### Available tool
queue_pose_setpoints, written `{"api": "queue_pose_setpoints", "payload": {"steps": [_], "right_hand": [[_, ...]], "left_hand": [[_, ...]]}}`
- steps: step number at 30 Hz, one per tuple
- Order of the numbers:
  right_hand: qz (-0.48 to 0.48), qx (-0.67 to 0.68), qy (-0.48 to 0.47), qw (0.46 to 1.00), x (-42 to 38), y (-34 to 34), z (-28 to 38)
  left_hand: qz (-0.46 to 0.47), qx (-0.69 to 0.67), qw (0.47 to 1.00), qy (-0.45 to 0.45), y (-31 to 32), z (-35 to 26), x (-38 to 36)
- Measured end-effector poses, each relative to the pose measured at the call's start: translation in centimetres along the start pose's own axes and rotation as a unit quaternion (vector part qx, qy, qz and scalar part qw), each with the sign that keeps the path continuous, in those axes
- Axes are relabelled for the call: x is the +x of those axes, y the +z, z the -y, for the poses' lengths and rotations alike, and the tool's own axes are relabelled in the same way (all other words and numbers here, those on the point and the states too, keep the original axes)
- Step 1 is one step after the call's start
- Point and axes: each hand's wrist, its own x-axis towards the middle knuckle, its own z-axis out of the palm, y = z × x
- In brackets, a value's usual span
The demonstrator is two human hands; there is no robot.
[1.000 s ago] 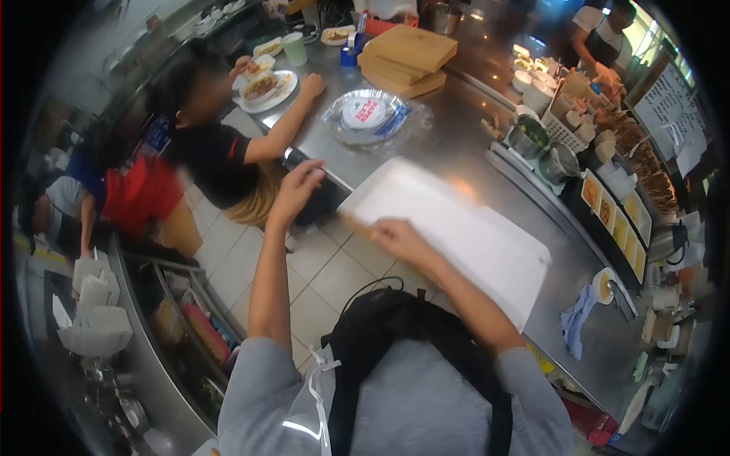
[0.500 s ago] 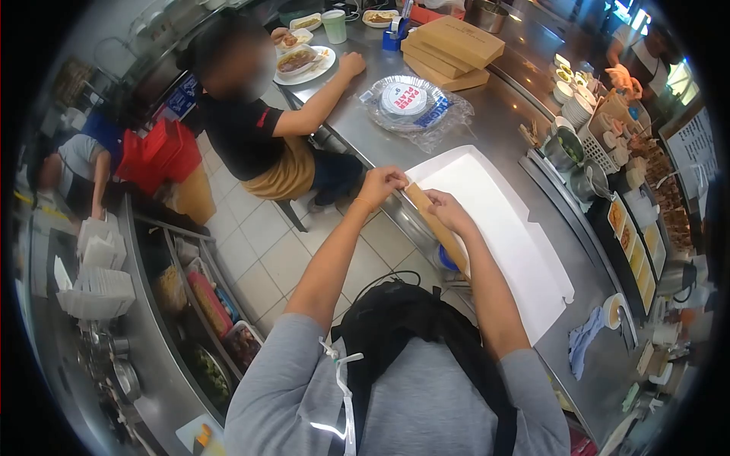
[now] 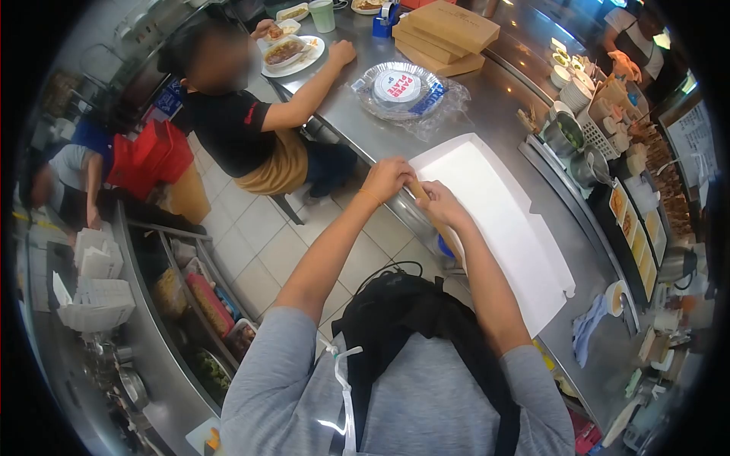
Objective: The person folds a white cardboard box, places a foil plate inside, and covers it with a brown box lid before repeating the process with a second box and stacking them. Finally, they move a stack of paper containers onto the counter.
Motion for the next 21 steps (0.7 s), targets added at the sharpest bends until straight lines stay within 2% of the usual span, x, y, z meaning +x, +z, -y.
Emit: {"api": "queue_pose_setpoints", "payload": {"steps": [3,7,9,12,13,15,18,21], "right_hand": [[-0.016,-0.008,-0.029,0.999,0.3,0.4,-0.9],[-0.060,-0.014,-0.015,0.998,-0.4,0.9,-0.9],[-0.099,0.052,0.015,0.994,-0.3,1.3,-1.0],[-0.116,0.032,-0.002,0.993,0.1,1.4,-1.5],[-0.116,0.032,-0.001,0.993,0.3,1.8,-2.1],[-0.122,0.143,-0.052,0.981,1.0,2.7,-3.2],[-0.112,0.124,-0.024,0.986,0.5,2.4,-2.4],[-0.124,0.123,0.004,0.985,0.6,2.5,-2.5]], "left_hand": [[0.011,-0.037,0.999,0.003,-0.1,0.3,0.2],[0.004,-0.038,0.999,0.038,-0.1,0.6,-0.2],[0.014,0.059,0.991,0.117,-0.6,-0.3,-0.1],[0.076,0.129,0.977,0.155,-0.8,-0.9,0.0],[0.076,0.128,0.977,0.155,-0.8,-0.7,0.1],[0.096,0.102,0.990,0.036,-1.1,0.1,0.5],[0.061,0.085,0.993,0.064,-0.8,0.0,0.6],[0.098,0.120,0.982,0.106,-0.7,-0.6,0.8]]}}
